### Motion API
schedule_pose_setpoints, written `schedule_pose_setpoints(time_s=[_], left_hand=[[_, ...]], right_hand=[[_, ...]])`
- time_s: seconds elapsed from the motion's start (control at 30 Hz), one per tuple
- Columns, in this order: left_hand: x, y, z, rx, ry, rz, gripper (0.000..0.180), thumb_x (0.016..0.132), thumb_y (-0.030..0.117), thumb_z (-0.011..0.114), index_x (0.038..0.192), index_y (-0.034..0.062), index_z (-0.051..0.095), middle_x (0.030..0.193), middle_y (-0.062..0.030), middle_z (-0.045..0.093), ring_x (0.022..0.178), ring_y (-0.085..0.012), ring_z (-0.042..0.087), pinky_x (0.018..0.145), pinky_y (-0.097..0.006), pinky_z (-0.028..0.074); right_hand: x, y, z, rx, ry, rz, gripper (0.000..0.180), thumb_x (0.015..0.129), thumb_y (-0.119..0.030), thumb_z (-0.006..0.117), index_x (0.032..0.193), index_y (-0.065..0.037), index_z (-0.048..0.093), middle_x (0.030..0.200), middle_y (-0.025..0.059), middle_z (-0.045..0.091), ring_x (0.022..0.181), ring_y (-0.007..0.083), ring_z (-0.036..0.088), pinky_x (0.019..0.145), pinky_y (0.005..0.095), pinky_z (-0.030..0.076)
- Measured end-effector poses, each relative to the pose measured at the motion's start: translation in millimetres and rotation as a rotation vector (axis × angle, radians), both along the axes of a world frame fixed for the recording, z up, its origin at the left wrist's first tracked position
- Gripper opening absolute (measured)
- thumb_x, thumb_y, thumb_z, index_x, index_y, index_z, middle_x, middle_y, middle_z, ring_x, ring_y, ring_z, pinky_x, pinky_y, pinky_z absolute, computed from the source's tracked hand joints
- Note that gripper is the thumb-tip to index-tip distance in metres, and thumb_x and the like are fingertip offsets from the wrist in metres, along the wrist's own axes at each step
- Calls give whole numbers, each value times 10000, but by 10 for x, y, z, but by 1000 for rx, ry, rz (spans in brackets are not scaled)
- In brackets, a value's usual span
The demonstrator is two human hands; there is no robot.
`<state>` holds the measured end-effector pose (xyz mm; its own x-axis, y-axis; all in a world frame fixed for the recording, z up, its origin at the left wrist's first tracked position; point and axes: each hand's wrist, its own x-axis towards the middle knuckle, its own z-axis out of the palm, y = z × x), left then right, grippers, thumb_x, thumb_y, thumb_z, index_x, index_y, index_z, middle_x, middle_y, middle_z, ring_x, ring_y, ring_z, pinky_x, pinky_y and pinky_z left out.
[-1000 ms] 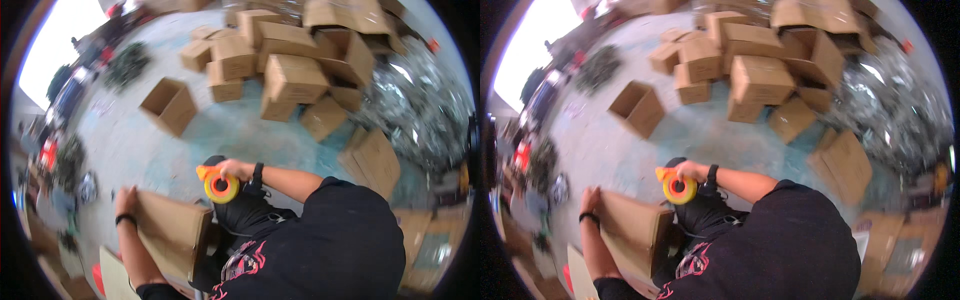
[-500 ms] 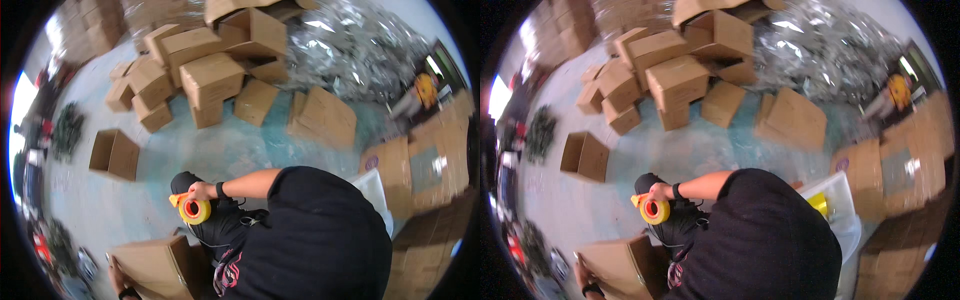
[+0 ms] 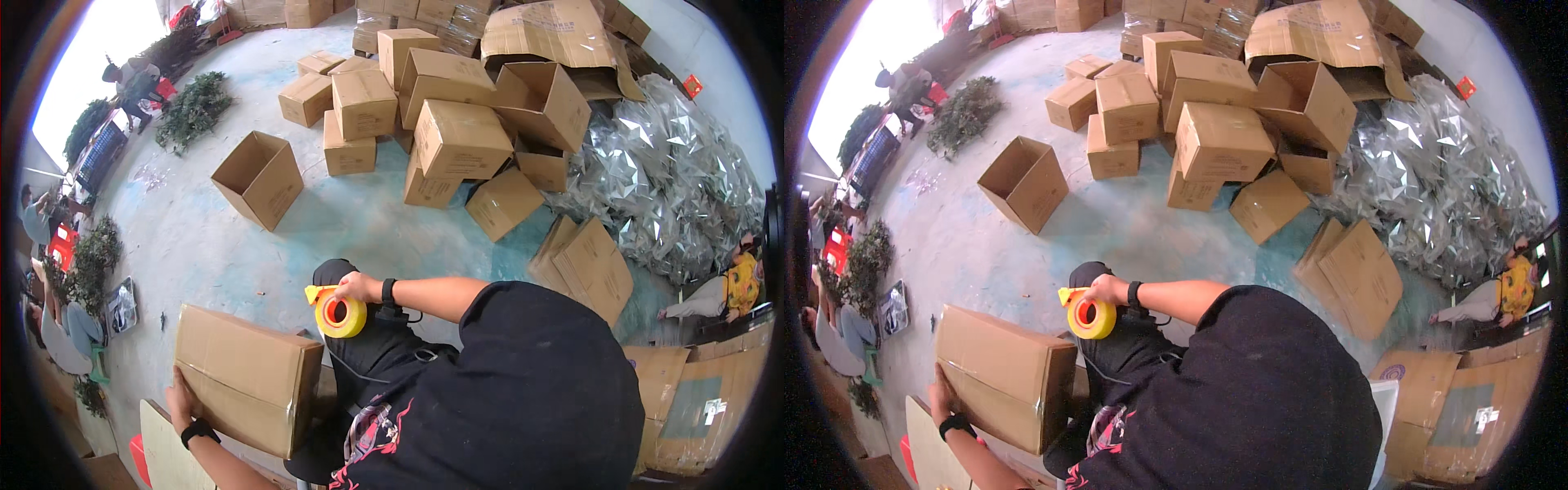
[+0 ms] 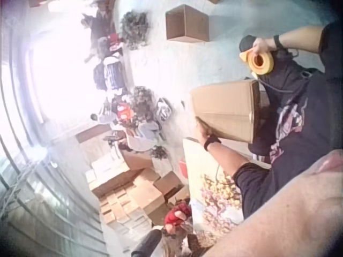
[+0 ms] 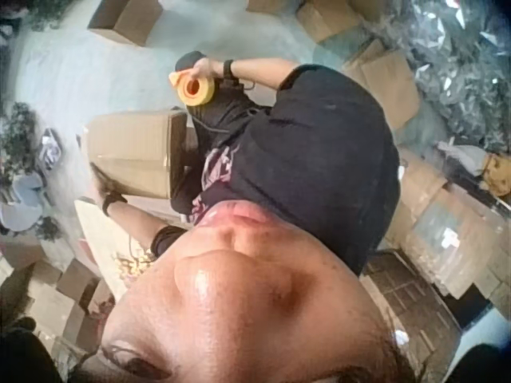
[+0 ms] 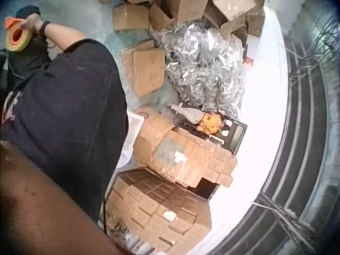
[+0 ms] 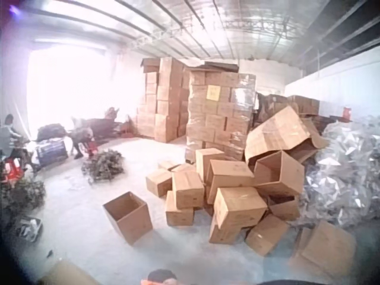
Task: Packing gold-colored bear toys into a cardboard box and sealing it with tape.
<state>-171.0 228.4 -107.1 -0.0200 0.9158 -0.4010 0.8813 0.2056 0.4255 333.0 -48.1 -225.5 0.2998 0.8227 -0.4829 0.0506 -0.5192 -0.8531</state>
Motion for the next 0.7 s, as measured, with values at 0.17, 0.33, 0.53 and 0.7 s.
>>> schedule_pose_setpoints(time_s=[0.17, 0.33, 0.53, 0.7], left_hand=[[215, -126, 28, 47, 175, 154, 1274, 806, 916, 473, 1442, -185, 386, 1420, -365, 512, 1309, -456, 543, 1084, -445, 454], [583, -406, 487, 45, 94, -56, 1137, 844, 899, 438, 1085, -192, 648, 996, -364, 689, 1021, -478, 670, 899, -505, 505], [202, -183, 208, 142, 258, -78, 1076, 859, 863, 485, 989, -191, 660, 874, -350, 679, 901, -482, 668, 832, -527, 496], [198, -166, 105, 232, 200, -106, 960, 896, 782, 542, 1015, -167, 636, 933, -353, 679, 918, -486, 661, 835, -525, 495]], right_hand=[[1, -52, -117, 65, 7, -31, 332, 761, -323, 789, 795, 1, 726, 777, 109, 716, 720, 190, 672, 686, 352, 538], [48, -92, -86, 50, -1, -33, 332, 756, -324, 789, 812, -2, 733, 792, 111, 722, 734, 190, 674, 692, 351, 537], [36, -43, -130, 20, -42, -1, 352, 755, -347, 781, 849, -10, 750, 816, 119, 735, 735, 195, 681, 702, 356, 542], [43, -54, -166, 7, -42, 0, 364, 750, -357, 787, 848, -9, 748, 816, 120, 734, 735, 197, 683, 702, 355, 544]])
